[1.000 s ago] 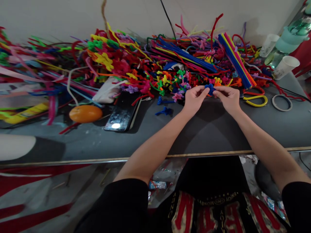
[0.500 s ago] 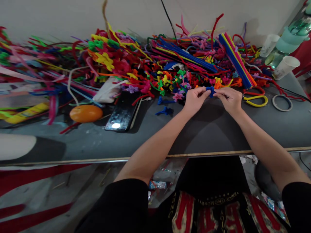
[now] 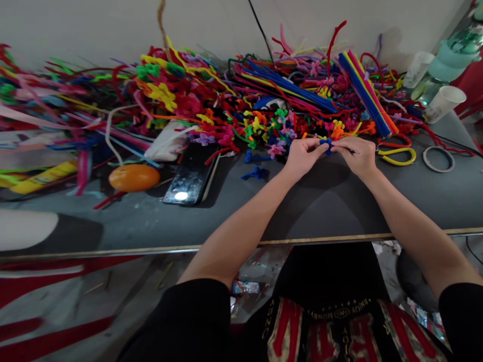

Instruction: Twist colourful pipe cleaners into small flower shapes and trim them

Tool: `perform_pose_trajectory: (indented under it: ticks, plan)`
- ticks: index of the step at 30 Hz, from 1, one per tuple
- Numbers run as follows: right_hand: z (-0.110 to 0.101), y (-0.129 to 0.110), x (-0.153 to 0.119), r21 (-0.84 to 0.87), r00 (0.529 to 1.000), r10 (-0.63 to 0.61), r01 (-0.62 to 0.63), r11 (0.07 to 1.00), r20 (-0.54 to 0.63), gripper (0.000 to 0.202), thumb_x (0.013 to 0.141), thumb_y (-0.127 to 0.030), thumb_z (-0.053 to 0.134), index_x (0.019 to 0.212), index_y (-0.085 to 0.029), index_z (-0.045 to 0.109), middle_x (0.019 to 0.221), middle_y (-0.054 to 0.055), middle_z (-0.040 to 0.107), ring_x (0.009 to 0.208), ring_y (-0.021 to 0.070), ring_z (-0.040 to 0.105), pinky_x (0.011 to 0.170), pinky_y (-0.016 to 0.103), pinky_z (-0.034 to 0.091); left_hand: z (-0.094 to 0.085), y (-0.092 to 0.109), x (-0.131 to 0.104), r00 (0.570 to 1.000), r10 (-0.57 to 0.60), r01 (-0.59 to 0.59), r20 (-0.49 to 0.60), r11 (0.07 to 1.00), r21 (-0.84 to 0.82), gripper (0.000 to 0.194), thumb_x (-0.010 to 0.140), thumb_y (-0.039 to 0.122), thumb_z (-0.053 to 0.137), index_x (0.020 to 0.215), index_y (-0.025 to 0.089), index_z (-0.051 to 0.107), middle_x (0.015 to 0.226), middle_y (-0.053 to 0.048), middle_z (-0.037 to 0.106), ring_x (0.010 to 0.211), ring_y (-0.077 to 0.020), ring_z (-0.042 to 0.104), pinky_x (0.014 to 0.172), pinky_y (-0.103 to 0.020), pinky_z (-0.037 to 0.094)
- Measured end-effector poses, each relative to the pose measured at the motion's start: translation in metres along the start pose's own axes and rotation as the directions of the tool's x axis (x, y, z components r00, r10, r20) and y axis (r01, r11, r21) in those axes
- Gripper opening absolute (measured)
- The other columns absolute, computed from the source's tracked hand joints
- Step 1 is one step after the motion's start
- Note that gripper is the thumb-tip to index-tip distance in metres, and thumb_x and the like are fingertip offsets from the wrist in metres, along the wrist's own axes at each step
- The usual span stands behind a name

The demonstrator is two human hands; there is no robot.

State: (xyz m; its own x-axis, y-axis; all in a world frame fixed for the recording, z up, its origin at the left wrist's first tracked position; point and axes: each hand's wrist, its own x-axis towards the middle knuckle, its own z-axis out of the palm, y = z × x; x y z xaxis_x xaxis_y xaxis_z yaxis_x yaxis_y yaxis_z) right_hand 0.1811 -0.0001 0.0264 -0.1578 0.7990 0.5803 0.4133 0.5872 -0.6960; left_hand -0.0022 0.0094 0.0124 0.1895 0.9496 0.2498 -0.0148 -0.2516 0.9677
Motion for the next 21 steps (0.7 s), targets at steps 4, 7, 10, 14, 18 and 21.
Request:
perform_pose_trajectory:
  ticks: [4,7,10,14,18,21]
  plan:
    - [-0.0007,-0.0008,0.0025,0.024,0.999,-0.013,0.012,1.0,0.037,0.018,0.08,-0.048,0.079,0.083,-0.031,0.082,0.086,0.001,0.079,0.082,0.0218,0.074,0.082,0.038,0.059,-0.0005,-0.0027,0.0018,0.999,-0.036,0.035,-0.025,0.998,-0.043,0.024,0.082,0.032,0.076,0.066,0.015,0.071,0.063,0.0,0.066,0.057,-0.0085,0.054,0.058,-0.022,0.043]
    - [0.0012,0.0009,0.0039,0.017,0.999,0.029,-0.029,0.999,0.019,0.016,0.081,-0.043,0.078,0.088,-0.029,0.082,0.088,0.001,0.08,0.081,0.0213,0.074,0.077,0.037,0.059,-0.0009,-0.0055,0.0044,0.998,-0.037,0.034,-0.044,0.996,-0.082,0.027,0.081,0.038,0.077,0.068,0.015,0.071,0.062,0.0,0.065,0.055,-0.0076,0.053,0.056,-0.022,0.043]
    - [0.0034,0.0042,0.0043,0.049,0.998,0.066,-0.065,0.997,-0.02,0.016,0.082,-0.04,0.077,0.088,-0.027,0.082,0.086,0.002,0.079,0.078,0.0199,0.073,0.071,0.034,0.058,-0.0013,-0.0064,0.0059,0.999,-0.024,0.02,-0.045,0.997,-0.078,0.034,0.079,0.046,0.078,0.067,0.015,0.07,0.061,0.0,0.064,0.055,-0.0077,0.053,0.056,-0.022,0.043]
    - [0.0033,0.0044,0.0044,0.082,0.996,0.084,-0.083,0.993,-0.014,0.016,0.081,-0.041,0.077,0.084,-0.025,0.081,0.082,0.002,0.078,0.072,0.0181,0.071,0.066,0.032,0.057,-0.0019,-0.004,0.0052,1.0,-0.011,0.01,-0.018,0.999,-0.053,0.038,0.077,0.051,0.079,0.066,0.017,0.069,0.064,-0.002,0.066,0.057,-0.0091,0.055,0.057,-0.023,0.045]
    - [0.0026,0.001,0.0042,0.105,0.998,0.063,-0.062,0.993,-0.002,0.019,0.08,-0.043,0.077,0.081,-0.024,0.08,0.08,0.002,0.078,0.07,0.0174,0.071,0.065,0.032,0.056,-0.0033,-0.0035,0.0048,1.0,0.014,-0.013,0.012,0.999,-0.046,0.037,0.076,0.051,0.079,0.066,0.017,0.07,0.065,-0.002,0.067,0.056,-0.009,0.055,0.056,-0.023,0.046]
    - [0.0035,0.0016,0.0034,0.093,0.997,0.072,-0.072,0.993,0.01,0.02,0.081,-0.043,0.075,0.083,-0.024,0.08,0.081,0.003,0.078,0.071,0.0173,0.071,0.065,0.032,0.056,-0.004,-0.0067,0.0061,1.0,0.016,-0.016,0.008,1.0,-0.022,0.036,0.077,0.051,0.078,0.069,0.017,0.071,0.066,-0.002,0.068,0.057,-0.0095,0.057,0.056,-0.023,0.046]
